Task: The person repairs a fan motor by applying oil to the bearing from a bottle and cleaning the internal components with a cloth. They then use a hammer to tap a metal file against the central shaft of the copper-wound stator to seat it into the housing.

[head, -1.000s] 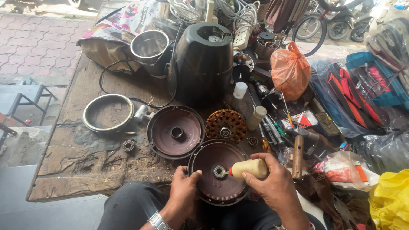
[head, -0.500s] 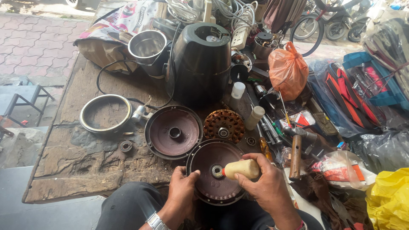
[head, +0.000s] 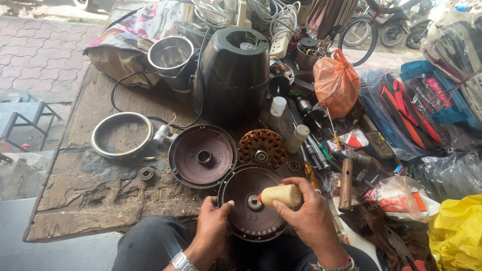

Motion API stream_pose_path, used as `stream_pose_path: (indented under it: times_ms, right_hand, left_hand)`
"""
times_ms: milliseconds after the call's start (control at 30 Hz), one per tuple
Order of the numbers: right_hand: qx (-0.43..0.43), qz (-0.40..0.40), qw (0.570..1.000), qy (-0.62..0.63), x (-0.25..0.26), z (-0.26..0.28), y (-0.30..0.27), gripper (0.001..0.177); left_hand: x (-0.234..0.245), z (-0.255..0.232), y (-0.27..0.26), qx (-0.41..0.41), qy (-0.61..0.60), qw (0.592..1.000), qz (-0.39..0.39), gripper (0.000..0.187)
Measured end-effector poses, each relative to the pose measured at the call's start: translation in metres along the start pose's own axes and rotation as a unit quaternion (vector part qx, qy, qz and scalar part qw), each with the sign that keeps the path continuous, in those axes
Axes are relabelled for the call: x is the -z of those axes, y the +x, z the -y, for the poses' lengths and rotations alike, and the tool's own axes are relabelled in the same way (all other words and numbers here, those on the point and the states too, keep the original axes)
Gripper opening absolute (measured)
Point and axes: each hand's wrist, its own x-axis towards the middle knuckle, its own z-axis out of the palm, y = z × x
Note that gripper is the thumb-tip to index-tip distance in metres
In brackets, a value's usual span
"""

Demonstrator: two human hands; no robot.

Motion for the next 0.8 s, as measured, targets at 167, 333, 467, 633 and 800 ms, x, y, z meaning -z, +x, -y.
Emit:
stream_pose_path:
  times_ms: [167, 333, 467, 633, 800]
  right_hand:
    - [-0.042, -0.069, 0.986, 0.143, 0.014, -0.027, 0.009, 0.049]
    - [-0.091, -0.076, 0.776, 0.619, 0.054, -0.065, 0.022, 0.045]
    - [-0.093, -0.105, 0.75, 0.647, 0.066, -0.095, 0.04, 0.053]
    - [-0.034, -0.204, 0.879, 0.429, 0.067, -0.101, 0.103, 0.056]
    - [0.006, -0.206, 0.97, 0.133, 0.036, -0.087, 0.127, 0.064]
  left_hand:
    - [0.001, 0.0, 0.002, 0.0, -0.021, 1.0, 0.008, 0.03]
    - [0.0, 0.01, 0.011, -0.007, -0.022, 1.0, -0.009, 0.028]
    - [0.003, 0.021, 0.025, -0.008, -0.095, 0.995, 0.012, 0.027]
    - [0.01, 0.038, 0.047, -0.029, -0.115, 0.993, 0.015, 0.028]
    - [0.016, 0.045, 0.065, -0.05, -0.056, 0.997, 0.007, 0.03]
